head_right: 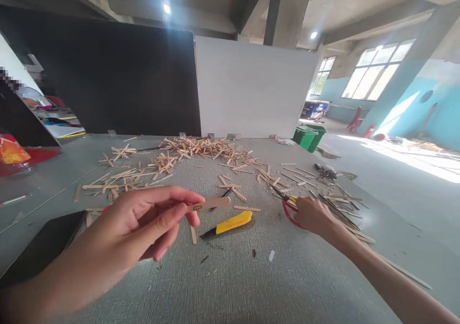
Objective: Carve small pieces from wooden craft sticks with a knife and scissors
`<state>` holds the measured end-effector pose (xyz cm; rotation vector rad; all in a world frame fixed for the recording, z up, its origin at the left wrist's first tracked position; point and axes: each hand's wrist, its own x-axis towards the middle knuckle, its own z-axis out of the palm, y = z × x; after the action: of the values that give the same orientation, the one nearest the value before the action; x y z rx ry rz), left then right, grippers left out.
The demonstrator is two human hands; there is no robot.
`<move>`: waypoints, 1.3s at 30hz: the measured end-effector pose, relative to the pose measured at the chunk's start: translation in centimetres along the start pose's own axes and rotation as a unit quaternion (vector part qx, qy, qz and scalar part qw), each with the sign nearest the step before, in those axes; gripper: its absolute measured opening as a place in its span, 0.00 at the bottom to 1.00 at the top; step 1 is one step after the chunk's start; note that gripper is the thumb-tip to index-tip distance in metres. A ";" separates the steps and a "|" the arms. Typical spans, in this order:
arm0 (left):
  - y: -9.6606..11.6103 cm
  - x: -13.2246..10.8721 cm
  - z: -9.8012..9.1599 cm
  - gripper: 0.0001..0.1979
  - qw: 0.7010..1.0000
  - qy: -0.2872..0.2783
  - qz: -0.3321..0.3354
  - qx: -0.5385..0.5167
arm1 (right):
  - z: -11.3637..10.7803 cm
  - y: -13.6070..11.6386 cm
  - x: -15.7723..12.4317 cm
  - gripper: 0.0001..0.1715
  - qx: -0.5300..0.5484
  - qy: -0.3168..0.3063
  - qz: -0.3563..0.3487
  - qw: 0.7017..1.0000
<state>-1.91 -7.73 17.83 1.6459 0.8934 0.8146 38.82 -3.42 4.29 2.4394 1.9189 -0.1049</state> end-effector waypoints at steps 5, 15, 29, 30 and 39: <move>1.3 0.1 0.4 0.12 0.998 0.016 0.055 -0.015 | -3.3 -4.6 -3.8 0.26 0.304 -0.017 -0.095 0.948; 0.1 1.8 2.9 0.11 0.992 0.061 0.089 -0.062 | -2.4 -13.8 -15.2 0.34 0.701 -0.099 -0.249 0.661; -2.5 2.3 4.8 0.11 0.994 -0.106 -0.034 0.018 | -0.8 -13.3 -15.4 0.36 0.676 -0.148 -0.262 0.673; -2.6 2.3 4.8 0.11 0.993 -0.108 -0.035 0.021 | -0.8 -13.3 -15.4 0.38 0.670 -0.149 -0.264 0.677; -3.2 2.5 4.9 0.14 0.991 -0.125 -0.040 0.029 | 1.1 -13.3 -16.7 0.47 0.659 -0.083 -0.195 0.721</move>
<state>3.01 -7.24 13.86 1.7073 0.8059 0.5183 21.98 -16.56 4.66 2.1013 2.6523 -2.3109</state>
